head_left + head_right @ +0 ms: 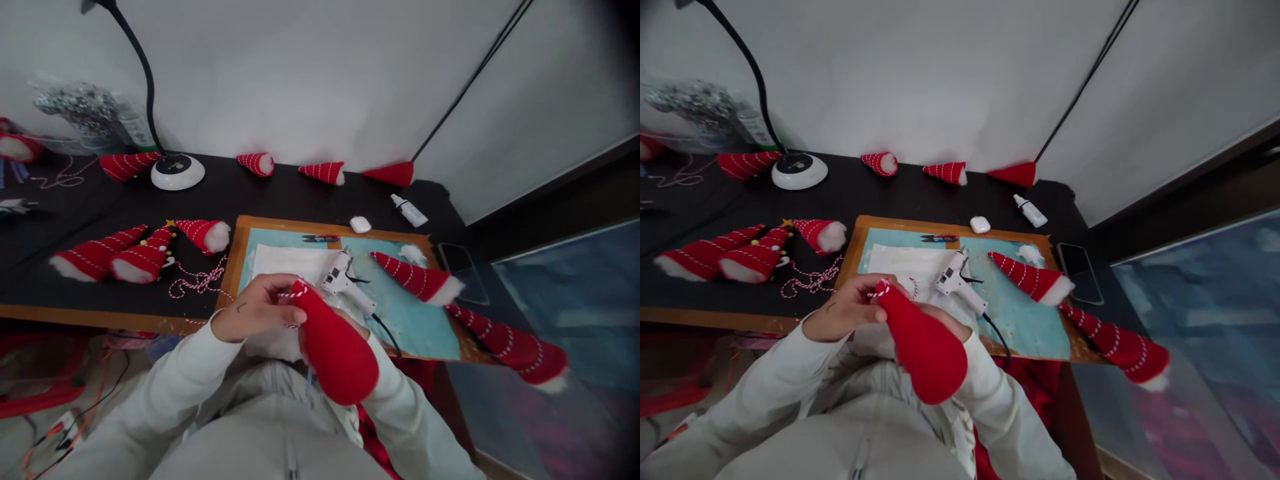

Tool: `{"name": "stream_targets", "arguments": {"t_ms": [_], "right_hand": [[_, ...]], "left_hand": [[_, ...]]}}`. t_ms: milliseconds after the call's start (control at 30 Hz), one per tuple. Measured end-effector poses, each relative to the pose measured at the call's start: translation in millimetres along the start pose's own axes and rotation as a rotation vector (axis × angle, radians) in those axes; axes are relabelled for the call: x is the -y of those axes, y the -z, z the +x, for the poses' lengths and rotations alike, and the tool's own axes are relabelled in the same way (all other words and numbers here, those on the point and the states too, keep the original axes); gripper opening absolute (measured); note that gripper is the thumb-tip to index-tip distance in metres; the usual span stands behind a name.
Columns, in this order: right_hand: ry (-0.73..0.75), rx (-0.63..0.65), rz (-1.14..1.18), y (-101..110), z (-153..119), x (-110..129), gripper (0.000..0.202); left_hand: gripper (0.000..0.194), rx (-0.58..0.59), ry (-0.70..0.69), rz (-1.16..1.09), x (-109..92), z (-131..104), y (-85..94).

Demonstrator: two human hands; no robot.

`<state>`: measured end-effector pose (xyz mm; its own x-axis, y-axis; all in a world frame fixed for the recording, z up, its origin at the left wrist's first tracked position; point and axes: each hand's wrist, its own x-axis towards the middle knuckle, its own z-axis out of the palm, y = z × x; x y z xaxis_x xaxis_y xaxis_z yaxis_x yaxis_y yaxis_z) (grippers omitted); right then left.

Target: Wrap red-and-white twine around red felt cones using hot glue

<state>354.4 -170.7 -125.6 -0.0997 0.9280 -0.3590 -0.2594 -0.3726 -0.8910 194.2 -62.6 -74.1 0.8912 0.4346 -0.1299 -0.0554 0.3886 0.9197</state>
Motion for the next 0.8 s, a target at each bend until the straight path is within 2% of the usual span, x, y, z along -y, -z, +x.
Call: {"name": "stream_targets", "arguments": {"t_ms": [67,167,233,267,300,367,400,467,567,700,800], "right_hand": [[0.057,-0.057,0.058,3,0,-1,0.044],[0.296,-0.332,0.029,8,-11,3,0.036],[0.457,-0.502,-0.182,4,-22,8,0.028],[0.502,-0.530,-0.329,-1,-27,10,0.026],[0.528,-0.543,-0.470,-7,-30,11,0.033],[0.546,-0.605,-0.652,-23,-29,9,0.059],[0.529,-0.648,-0.683,-29,-26,7,0.063],[0.480,-0.719,-0.667,-37,-19,3,0.054],[0.440,-0.763,-0.620,-37,-11,-1,0.043],[0.411,-0.764,-0.670,-30,-12,0,0.042],[0.411,-0.773,-0.698,-30,-14,1,0.040]], "left_hand": [[0.042,-0.062,-0.032,0.008,0,0,-0.5],[0.040,-0.214,-0.065,0.072,-2,0,-2.4],[0.038,-0.311,-0.067,0.160,-2,0,-5.0],[0.037,-0.350,-0.070,0.204,-1,1,-6.4],[0.036,-0.374,-0.069,0.242,0,1,-7.9],[0.034,-0.392,-0.071,0.292,2,3,-10.4],[0.034,-0.390,-0.073,0.300,2,4,-11.2],[0.039,-0.380,-0.084,0.283,3,5,-11.6],[0.046,-0.409,-0.127,0.270,2,2,-9.0],[0.022,-0.440,-0.138,0.428,-3,-4,-4.1],[0.019,-0.448,-0.162,0.467,-6,-7,-3.5]]}}
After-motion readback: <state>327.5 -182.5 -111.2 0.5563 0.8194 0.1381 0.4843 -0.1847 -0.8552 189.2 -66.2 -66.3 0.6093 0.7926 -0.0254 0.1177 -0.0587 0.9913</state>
